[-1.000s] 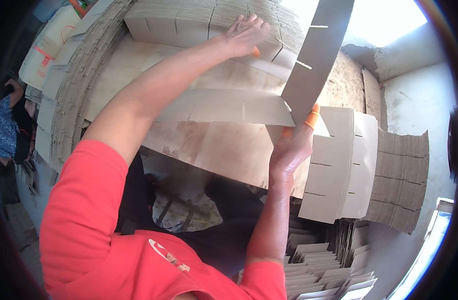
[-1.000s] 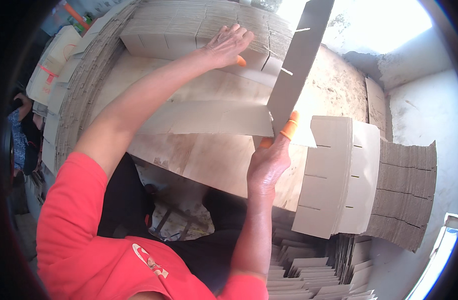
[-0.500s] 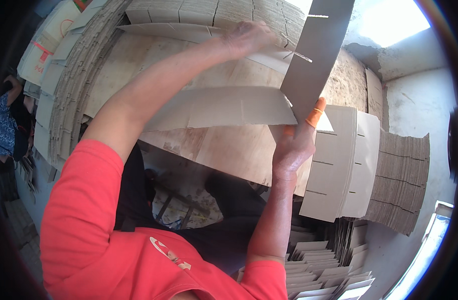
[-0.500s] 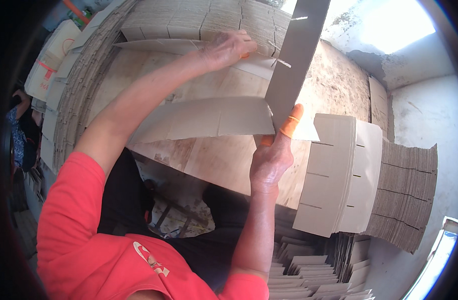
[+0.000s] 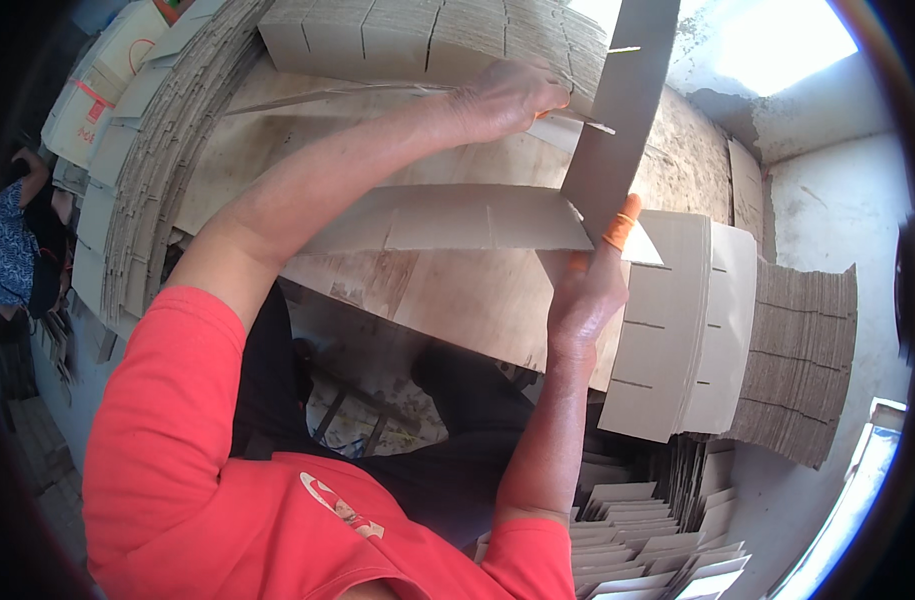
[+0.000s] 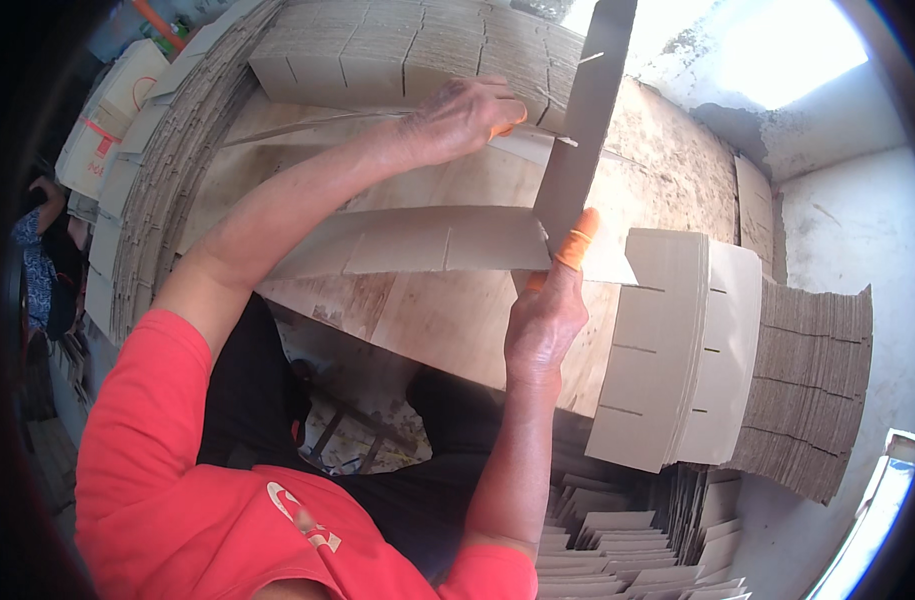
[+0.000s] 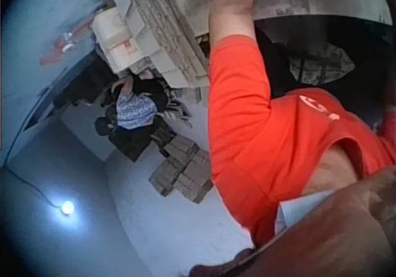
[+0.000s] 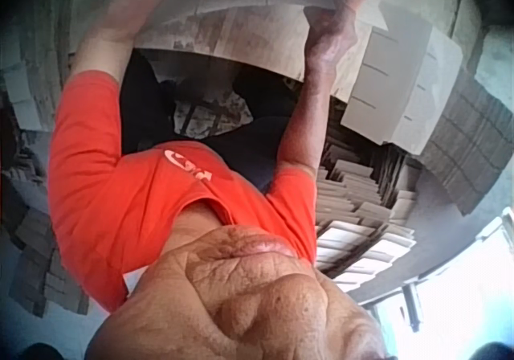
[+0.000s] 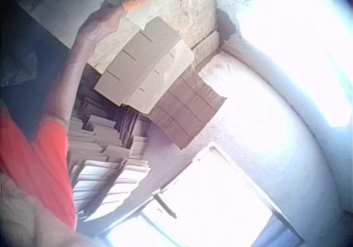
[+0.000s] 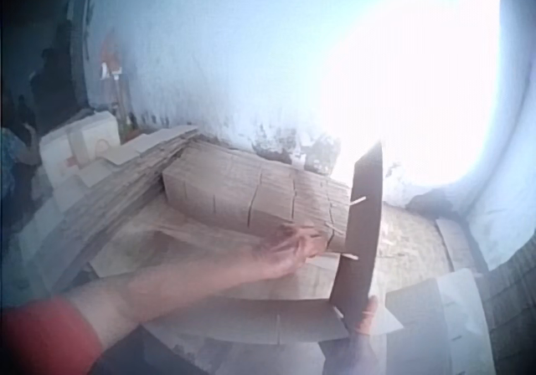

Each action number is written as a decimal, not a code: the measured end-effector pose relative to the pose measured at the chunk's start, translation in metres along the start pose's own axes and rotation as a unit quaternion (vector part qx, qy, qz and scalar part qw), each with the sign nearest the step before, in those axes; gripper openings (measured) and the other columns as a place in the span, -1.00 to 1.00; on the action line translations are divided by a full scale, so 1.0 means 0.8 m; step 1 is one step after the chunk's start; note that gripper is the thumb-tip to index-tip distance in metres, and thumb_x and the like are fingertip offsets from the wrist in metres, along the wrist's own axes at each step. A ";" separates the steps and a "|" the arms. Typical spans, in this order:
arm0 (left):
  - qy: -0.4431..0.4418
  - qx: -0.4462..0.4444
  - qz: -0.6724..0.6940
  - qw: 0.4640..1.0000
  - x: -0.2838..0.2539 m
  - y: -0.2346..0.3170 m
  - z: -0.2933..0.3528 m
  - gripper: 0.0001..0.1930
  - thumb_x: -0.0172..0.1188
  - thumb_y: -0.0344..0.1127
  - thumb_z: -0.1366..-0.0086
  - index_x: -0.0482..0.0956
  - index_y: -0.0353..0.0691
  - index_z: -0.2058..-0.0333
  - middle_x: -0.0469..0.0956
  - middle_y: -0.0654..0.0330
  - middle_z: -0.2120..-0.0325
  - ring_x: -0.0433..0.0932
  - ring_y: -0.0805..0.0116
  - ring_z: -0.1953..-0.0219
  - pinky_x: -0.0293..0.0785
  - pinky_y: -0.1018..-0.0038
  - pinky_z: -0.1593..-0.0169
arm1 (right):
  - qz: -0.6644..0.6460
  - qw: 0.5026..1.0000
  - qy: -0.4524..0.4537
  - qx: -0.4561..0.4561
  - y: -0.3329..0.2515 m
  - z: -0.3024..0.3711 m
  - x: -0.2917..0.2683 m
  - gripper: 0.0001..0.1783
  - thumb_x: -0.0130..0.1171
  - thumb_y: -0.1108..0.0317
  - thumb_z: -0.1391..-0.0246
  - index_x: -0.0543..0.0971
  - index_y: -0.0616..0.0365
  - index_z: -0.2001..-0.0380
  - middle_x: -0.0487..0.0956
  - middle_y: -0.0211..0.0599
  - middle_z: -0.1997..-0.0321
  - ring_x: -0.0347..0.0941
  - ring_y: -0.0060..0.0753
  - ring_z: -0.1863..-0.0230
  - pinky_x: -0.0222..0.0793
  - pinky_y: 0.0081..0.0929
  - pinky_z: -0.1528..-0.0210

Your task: The person assembles cardboard dividers by folding pre-scored sheets into a honeycomb structure. They repeatedly pick up flat sheets, fold them along scored lines, and stack the finished units on a nearby pile.

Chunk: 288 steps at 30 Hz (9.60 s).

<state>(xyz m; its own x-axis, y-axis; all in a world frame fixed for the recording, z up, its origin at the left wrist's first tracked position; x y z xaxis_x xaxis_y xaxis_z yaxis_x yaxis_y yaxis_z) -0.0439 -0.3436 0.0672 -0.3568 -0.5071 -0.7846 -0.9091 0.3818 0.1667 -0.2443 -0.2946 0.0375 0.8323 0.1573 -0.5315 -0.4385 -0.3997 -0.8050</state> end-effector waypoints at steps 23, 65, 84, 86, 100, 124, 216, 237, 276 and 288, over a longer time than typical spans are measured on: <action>-0.144 -0.107 -0.187 0.966 0.047 -0.091 -0.019 -0.51 0.44 -0.20 0.09 0.36 -0.28 0.28 0.46 0.05 0.31 0.43 0.14 0.10 0.41 0.31 0.15 | -0.181 0.975 -0.025 0.128 0.022 0.013 0.005 -0.39 -0.03 0.42 -0.22 0.12 0.05 -0.32 0.42 -0.38 0.08 0.27 -0.61 0.26 0.30 -0.71 0.11; 0.010 0.057 -0.193 0.979 0.026 -0.075 -0.012 -0.91 0.10 -0.43 -0.02 0.42 -0.16 0.44 0.44 0.22 0.48 0.45 0.26 0.33 0.47 0.38 0.30 | -0.027 0.999 0.001 -0.040 0.012 0.022 -0.010 -0.39 -0.05 0.44 -0.28 0.11 -0.16 -0.35 0.40 -0.23 -0.09 0.34 -0.53 0.01 0.34 -0.60 -0.05; -0.089 -0.079 -0.019 0.993 0.046 -0.083 0.013 -0.86 0.22 -0.42 -0.02 0.41 -0.21 0.46 0.50 0.12 0.42 0.48 0.14 0.24 0.42 0.30 0.20 | 0.016 0.998 0.010 -0.063 0.004 0.021 -0.016 -0.27 0.00 0.66 -0.15 0.11 -0.07 -0.35 0.48 -0.43 0.17 0.25 -0.64 0.36 0.37 -0.68 0.08; -0.086 -0.075 -0.024 0.993 0.046 -0.086 0.013 -0.90 0.20 -0.43 -0.03 0.45 -0.19 0.46 0.50 0.15 0.43 0.48 0.15 0.26 0.42 0.30 0.21 | -0.081 0.997 0.001 -0.004 0.022 0.020 -0.011 -0.39 -0.04 0.49 -0.25 0.14 -0.04 -0.33 0.47 -0.39 0.08 0.30 -0.64 0.28 0.35 -0.62 0.02; -0.179 -0.157 -0.044 0.970 0.056 -0.095 0.002 -0.77 0.21 -0.32 -0.07 0.47 -0.21 0.28 0.55 0.07 0.49 0.55 0.03 0.34 0.43 0.19 0.26 | -0.353 0.915 0.011 0.195 0.019 0.018 -0.004 -0.25 -0.06 -0.12 -0.24 0.30 0.39 -0.17 0.37 -0.20 -0.15 0.30 -0.40 -0.15 0.21 -0.37 -0.24; -0.141 -0.128 -0.001 0.982 0.010 -0.021 0.008 -0.94 0.18 -0.40 -0.06 0.55 -0.20 0.44 0.54 -0.05 0.52 0.57 -0.01 0.37 0.48 0.15 0.27 | -0.013 0.999 -0.010 0.035 -0.016 0.099 -0.046 -0.43 -0.02 0.53 -0.22 0.20 0.12 -0.30 0.51 -0.27 0.05 0.43 -0.41 0.14 0.34 -0.57 0.05; -0.083 -0.203 0.203 0.954 -0.108 0.051 0.182 -0.77 0.33 -0.19 -0.02 0.60 -0.24 0.45 0.52 0.17 0.59 0.49 0.19 0.37 0.42 0.33 0.28 | 0.101 0.955 -0.266 -0.083 -0.068 0.048 -0.036 -0.39 0.12 0.61 0.01 0.30 0.34 -0.17 0.45 -0.02 -0.15 0.47 -0.42 -0.04 0.29 -0.58 -0.03; -0.125 -0.192 -0.056 0.972 -0.051 -0.044 0.124 -0.88 0.18 -0.55 -0.01 0.52 -0.32 0.40 0.52 -0.09 0.54 0.54 -0.06 0.40 0.47 0.16 0.31 | 0.136 0.941 -0.274 -0.147 -0.073 0.046 -0.026 -0.28 0.06 0.66 -0.03 0.19 0.09 -0.28 0.52 0.22 0.26 0.52 0.13 0.26 0.41 -0.46 0.19; -0.215 -0.135 0.029 0.967 -0.044 0.047 0.146 -0.87 0.25 -0.42 0.00 0.52 -0.35 0.48 0.55 -0.05 0.56 0.56 -0.05 0.38 0.48 0.19 0.26 | 0.132 0.952 -0.276 -0.023 -0.052 0.092 -0.011 -0.02 0.05 0.70 0.07 -0.09 -0.03 -0.39 0.60 -0.08 0.21 0.53 -0.27 0.18 0.43 -0.37 0.15; -0.256 -0.192 0.107 0.941 -0.061 0.048 0.131 -0.79 0.30 -0.30 -0.04 0.55 -0.31 0.42 0.54 0.01 0.58 0.54 0.02 0.41 0.45 0.22 0.27 | 0.201 0.935 -0.291 -0.023 -0.038 0.106 -0.008 0.00 0.02 0.68 -0.01 -0.20 -0.19 -0.40 0.58 -0.06 0.23 0.54 -0.17 0.27 0.40 -0.52 0.19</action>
<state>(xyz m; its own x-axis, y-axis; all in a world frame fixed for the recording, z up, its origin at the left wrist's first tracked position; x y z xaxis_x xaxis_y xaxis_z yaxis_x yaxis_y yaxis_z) -0.0387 -0.2231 0.0494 -0.4800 0.0255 -0.8769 -0.8738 0.0748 0.4805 -0.2648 -0.2066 0.0431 0.2726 0.4454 -0.8528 -0.6493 -0.5690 -0.5047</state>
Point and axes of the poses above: each hand's wrist, its own z-axis away from the middle knuckle, its own x-axis out of the palm, y = z × x, the point moved 6 cm from there along -z, towards the middle knuckle
